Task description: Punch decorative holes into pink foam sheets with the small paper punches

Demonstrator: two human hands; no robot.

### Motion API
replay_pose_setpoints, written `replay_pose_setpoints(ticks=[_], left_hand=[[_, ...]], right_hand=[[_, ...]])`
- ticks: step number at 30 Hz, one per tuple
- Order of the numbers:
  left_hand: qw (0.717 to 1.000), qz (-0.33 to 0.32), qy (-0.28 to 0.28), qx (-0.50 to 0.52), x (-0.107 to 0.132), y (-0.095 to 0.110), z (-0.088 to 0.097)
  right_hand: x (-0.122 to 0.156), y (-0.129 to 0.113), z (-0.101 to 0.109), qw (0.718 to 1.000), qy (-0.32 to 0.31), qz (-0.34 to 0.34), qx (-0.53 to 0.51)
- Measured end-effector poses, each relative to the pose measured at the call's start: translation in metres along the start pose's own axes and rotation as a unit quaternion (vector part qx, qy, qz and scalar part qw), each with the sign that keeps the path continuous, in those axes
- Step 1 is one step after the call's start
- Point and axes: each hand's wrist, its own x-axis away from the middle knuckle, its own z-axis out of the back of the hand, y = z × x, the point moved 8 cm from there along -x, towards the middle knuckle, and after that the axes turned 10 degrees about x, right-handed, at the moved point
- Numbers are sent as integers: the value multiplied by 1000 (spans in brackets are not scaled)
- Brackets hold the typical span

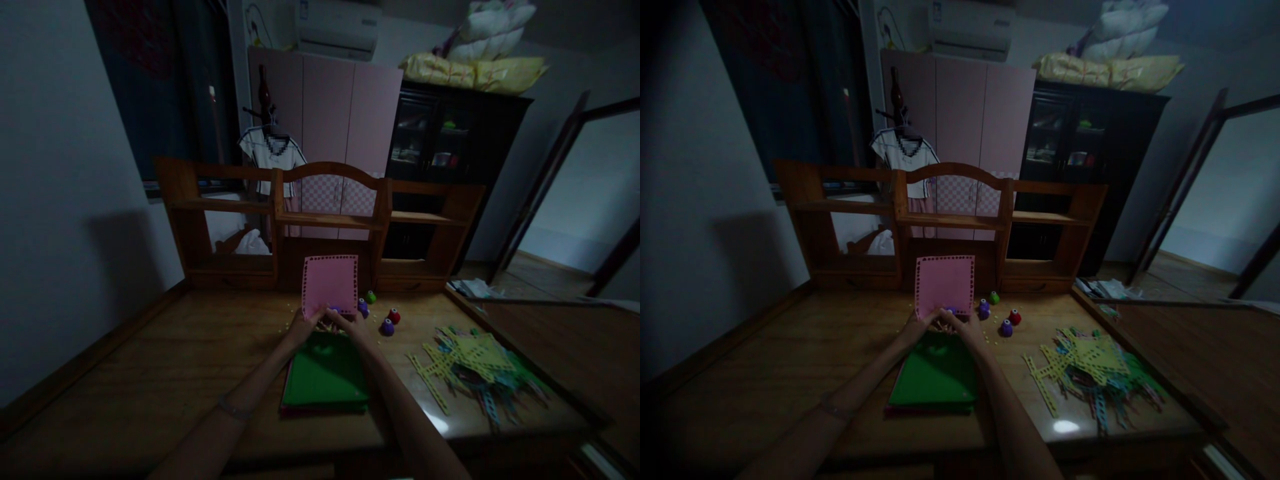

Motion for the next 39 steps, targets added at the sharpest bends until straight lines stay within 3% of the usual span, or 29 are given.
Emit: replay_pose_setpoints(ticks=[9,25,32,39], left_hand=[[1000,-2,11,13,3,8,-2],[1000,0,7,10,2,3,1],[1000,7,-22,-16,11,16,-12],[1000,4,-7,-16,13,23,-11]], right_hand=[[0,-3,0,1000,-7,8,-1],[5,-14,2,1000,4,2,-12],[7,-14,11,999,45,3,12],[3,-14,10,999,33,-4,15]])
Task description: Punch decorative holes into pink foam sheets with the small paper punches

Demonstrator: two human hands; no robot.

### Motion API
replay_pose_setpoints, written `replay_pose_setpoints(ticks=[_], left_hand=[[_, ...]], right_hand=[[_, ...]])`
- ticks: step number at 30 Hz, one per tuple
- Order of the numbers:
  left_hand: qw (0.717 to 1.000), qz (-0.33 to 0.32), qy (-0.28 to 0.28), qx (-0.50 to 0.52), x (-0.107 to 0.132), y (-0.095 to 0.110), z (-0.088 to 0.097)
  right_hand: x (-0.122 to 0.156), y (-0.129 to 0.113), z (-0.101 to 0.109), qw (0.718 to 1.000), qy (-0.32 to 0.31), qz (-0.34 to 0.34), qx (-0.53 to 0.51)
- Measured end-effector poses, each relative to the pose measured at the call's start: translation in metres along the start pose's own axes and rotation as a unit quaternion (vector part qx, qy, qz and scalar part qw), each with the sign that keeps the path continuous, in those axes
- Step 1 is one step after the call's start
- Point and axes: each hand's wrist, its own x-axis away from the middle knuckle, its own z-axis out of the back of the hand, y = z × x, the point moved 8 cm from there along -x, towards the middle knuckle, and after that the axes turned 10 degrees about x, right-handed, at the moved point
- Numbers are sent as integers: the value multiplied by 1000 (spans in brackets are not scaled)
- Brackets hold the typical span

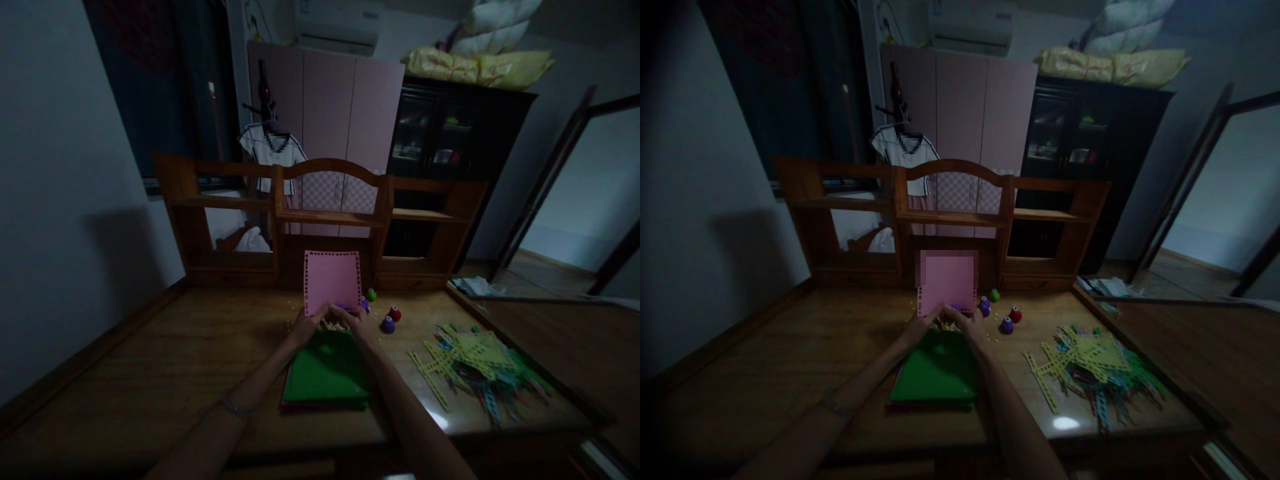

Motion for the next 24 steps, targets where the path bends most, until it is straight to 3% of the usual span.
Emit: replay_pose_setpoints(ticks=[7,19,24], left_hand=[[999,-33,19,-13,-7,-7,6],[999,-33,-21,-11,-9,-8,6],[998,-50,10,-49,-11,-10,10]], right_hand=[[4,-6,1,1000,-3,-2,-4],[-5,18,0,1000,7,-22,15],[-6,20,5,999,31,-31,2]])
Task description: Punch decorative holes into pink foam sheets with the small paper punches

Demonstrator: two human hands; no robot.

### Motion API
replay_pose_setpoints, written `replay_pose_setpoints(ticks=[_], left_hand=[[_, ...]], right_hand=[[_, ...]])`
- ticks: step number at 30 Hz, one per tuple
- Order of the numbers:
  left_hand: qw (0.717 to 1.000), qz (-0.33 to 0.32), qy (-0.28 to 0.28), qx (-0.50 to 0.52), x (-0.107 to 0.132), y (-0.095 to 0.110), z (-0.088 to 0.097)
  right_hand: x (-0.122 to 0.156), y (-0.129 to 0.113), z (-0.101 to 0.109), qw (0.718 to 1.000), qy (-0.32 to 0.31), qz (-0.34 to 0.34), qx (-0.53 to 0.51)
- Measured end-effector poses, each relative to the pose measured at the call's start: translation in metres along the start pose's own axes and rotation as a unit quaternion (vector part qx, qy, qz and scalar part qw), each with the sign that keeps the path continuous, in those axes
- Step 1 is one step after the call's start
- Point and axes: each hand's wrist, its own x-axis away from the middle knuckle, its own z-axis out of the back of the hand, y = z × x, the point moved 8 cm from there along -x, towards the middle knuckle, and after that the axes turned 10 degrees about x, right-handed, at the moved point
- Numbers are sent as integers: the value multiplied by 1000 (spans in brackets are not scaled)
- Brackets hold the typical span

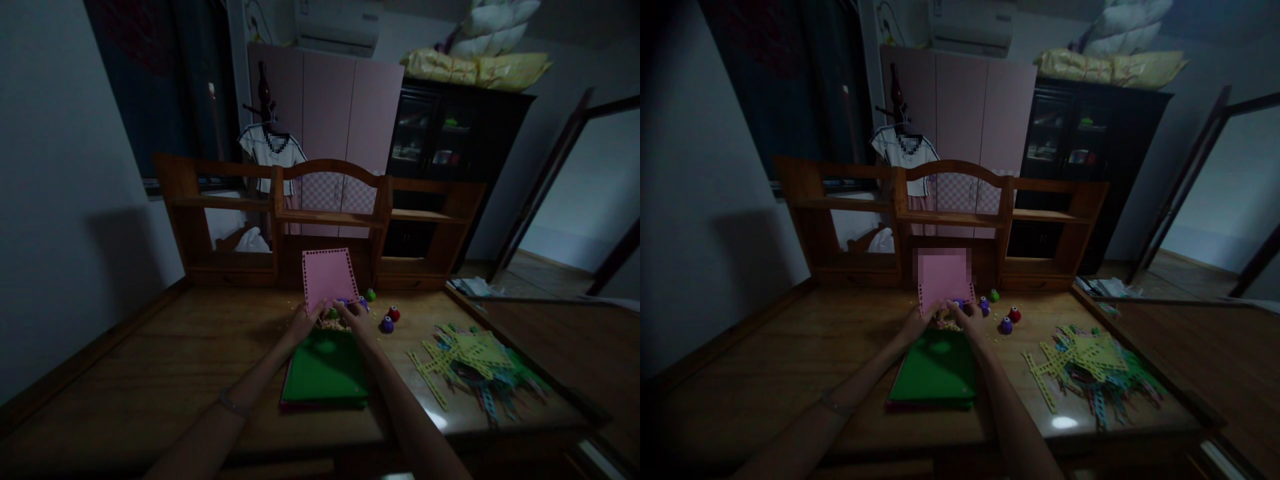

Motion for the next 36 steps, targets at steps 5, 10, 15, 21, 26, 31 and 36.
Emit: replay_pose_setpoints(ticks=[5,10,15,21,26,31,36], left_hand=[[999,2,26,-24,-3,-6,4],[999,-8,25,-17,-3,-9,4],[1000,-5,1,-10,-2,-7,-3],[999,0,5,-32,-1,-3,-3],[999,-14,-3,-44,-1,2,-4],[1000,6,-3,-27,-1,-3,-4],[1000,14,-12,-18,-2,-7,-4]], right_hand=[[0,-5,-1,1000,-10,3,-6],[2,-7,-14,997,-68,28,-1],[4,-10,-16,996,-80,36,0],[4,-14,-10,998,-55,23,23],[3,-12,-9,998,-55,16,38],[6,-15,-6,997,-40,17,57],[4,-12,-9,998,-44,41,21]])
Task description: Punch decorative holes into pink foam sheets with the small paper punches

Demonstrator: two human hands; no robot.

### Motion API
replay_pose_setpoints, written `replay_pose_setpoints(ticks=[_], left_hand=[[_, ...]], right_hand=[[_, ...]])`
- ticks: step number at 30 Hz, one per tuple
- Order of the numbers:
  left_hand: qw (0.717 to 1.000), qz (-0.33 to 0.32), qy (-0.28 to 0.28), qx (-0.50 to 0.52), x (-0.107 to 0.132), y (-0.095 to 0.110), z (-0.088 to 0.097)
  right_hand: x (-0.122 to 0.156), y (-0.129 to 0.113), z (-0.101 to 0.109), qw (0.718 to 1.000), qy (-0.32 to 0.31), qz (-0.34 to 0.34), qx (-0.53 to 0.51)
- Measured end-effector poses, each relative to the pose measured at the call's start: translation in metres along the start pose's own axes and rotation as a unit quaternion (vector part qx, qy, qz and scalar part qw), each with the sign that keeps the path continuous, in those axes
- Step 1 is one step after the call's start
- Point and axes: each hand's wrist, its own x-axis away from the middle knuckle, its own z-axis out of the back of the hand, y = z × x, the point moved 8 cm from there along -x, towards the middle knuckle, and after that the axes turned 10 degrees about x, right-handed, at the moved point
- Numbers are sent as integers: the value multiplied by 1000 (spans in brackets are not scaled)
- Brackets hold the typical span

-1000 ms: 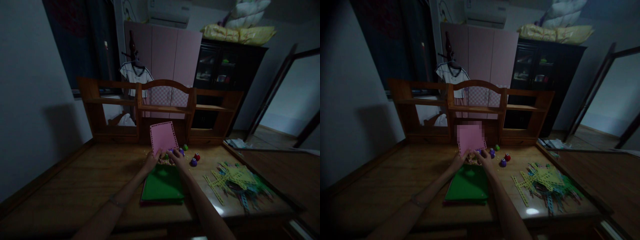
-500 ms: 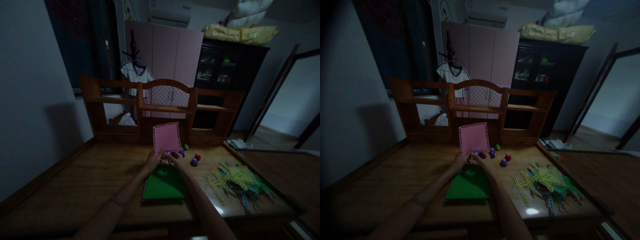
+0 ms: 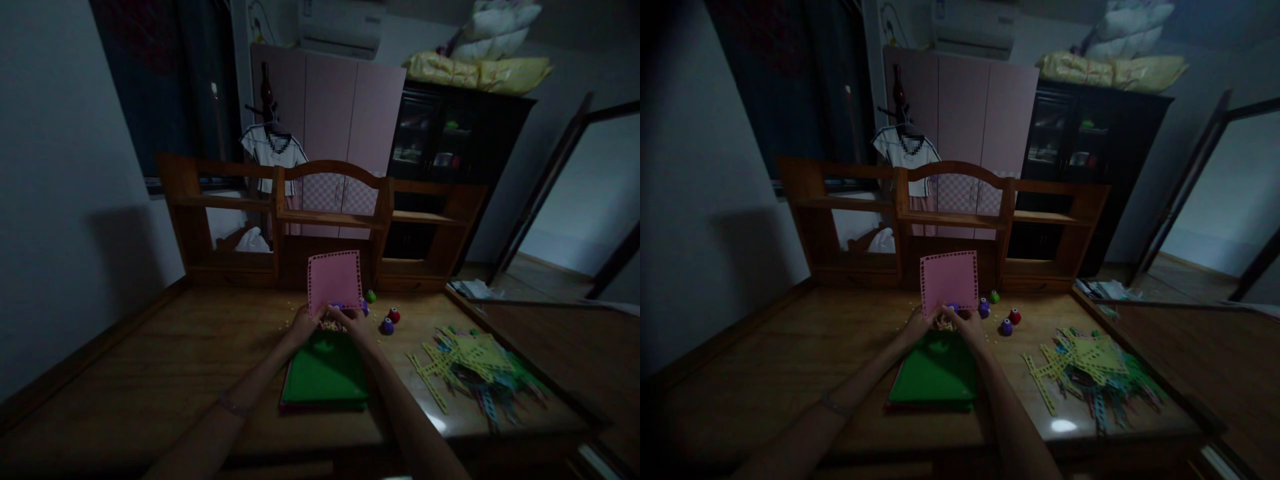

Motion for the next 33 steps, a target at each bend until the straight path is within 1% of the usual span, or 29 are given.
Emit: replay_pose_setpoints(ticks=[5,9,12,17,23,30,33], left_hand=[[1000,19,-5,19,1,0,-2],[999,32,-9,17,1,-1,-3],[1000,22,-6,12,-1,-3,-2],[1000,3,-4,-12,-2,-5,-1],[1000,-17,-2,-25,-1,1,0],[1000,-5,14,-25,-3,-1,1],[1000,-3,10,-25,-2,-2,0]], right_hand=[[-1,2,-1,1000,-7,15,-3],[-2,4,-2,1000,7,14,-4],[-2,7,-3,1000,18,10,-1],[-2,3,-1,999,28,16,3],[-1,4,1,1000,21,-3,7],[-1,-1,1,1000,10,19,-14],[-1,-1,3,1000,15,8,4]])
